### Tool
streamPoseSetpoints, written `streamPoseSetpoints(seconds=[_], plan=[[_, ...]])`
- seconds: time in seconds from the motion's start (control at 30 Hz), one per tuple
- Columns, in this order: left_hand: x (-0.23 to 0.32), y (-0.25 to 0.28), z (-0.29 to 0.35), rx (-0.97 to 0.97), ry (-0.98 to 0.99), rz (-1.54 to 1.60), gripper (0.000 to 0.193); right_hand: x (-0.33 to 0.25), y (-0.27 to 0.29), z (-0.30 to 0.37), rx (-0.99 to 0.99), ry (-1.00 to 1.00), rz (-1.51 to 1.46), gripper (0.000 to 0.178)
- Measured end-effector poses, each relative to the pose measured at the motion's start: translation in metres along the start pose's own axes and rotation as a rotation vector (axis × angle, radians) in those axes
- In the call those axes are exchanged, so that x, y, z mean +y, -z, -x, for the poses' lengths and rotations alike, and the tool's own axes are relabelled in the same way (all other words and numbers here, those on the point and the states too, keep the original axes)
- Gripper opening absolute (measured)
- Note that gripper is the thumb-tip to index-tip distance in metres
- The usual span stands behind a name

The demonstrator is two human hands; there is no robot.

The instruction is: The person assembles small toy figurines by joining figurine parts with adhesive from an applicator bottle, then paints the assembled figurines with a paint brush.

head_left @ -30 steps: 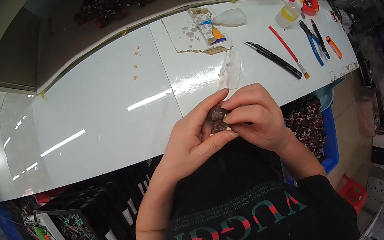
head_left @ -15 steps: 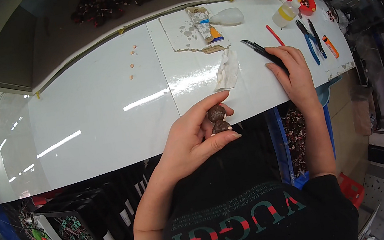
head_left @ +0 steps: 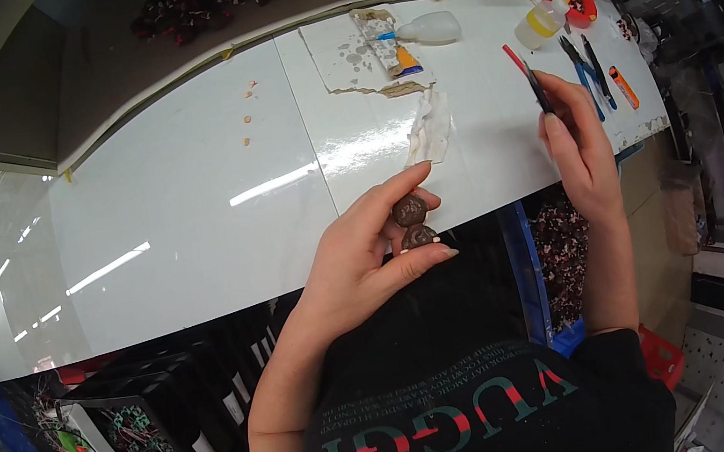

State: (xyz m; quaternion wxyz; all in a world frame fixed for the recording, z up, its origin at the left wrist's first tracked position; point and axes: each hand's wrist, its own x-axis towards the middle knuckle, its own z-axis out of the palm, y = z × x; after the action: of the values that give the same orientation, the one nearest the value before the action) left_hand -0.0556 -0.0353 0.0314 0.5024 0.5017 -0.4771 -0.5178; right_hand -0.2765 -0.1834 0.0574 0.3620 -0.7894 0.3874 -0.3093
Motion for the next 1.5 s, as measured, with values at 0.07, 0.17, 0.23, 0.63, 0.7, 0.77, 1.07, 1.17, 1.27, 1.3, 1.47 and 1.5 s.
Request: streamPoseSetpoints(seconds=[0.07, 0.17, 0.23, 0.63, 0.7, 0.77, 1.07, 1.17, 1.27, 1.3, 1.47, 1.5], plan=[[0.0, -0.002, -0.001, -0.007, 0.007, -0.008, 0.069, -0.011, -0.002, 0.006, -0.092, -0.033, -0.034, 0.036], [0.002, -0.001, -0.002, -0.028, 0.031, -0.018, 0.068, -0.028, -0.006, 0.01, -0.373, 0.065, -0.023, 0.032], [0.002, -0.001, -0.002, -0.046, 0.007, -0.021, 0.067, -0.036, -0.013, 0.012, -0.44, 0.101, 0.007, 0.03], [-0.002, -0.005, -0.001, -0.061, -0.005, 0.033, 0.064, -0.045, -0.016, -0.002, -0.557, 0.213, 0.037, 0.021], [-0.004, -0.006, -0.001, -0.06, -0.009, 0.058, 0.063, -0.048, -0.017, -0.003, -0.576, 0.16, 0.076, 0.015], [-0.004, -0.006, -0.001, -0.061, -0.014, 0.082, 0.062, -0.045, -0.02, -0.001, -0.571, 0.156, 0.054, 0.015], [-0.001, -0.012, -0.006, -0.065, -0.008, 0.165, 0.061, -0.041, -0.029, 0.0, -0.639, 0.1, 0.022, 0.019], [0.0, -0.017, -0.009, -0.088, 0.019, 0.195, 0.06, -0.035, -0.03, 0.001, -0.649, 0.094, 0.028, 0.025], [-0.001, -0.021, -0.012, -0.071, -0.019, 0.191, 0.061, -0.031, -0.03, 0.0, -0.637, 0.105, 0.005, 0.026], [-0.002, -0.02, -0.012, -0.071, -0.022, 0.152, 0.062, -0.03, -0.029, -0.001, -0.639, 0.114, -0.005, 0.026], [-0.005, -0.022, -0.013, -0.057, -0.043, 0.079, 0.062, -0.034, -0.023, -0.004, -0.684, 0.1, 0.088, 0.025], [-0.006, -0.022, -0.013, -0.056, -0.027, 0.066, 0.063, -0.034, -0.023, -0.004, -0.688, 0.108, 0.105, 0.025]])
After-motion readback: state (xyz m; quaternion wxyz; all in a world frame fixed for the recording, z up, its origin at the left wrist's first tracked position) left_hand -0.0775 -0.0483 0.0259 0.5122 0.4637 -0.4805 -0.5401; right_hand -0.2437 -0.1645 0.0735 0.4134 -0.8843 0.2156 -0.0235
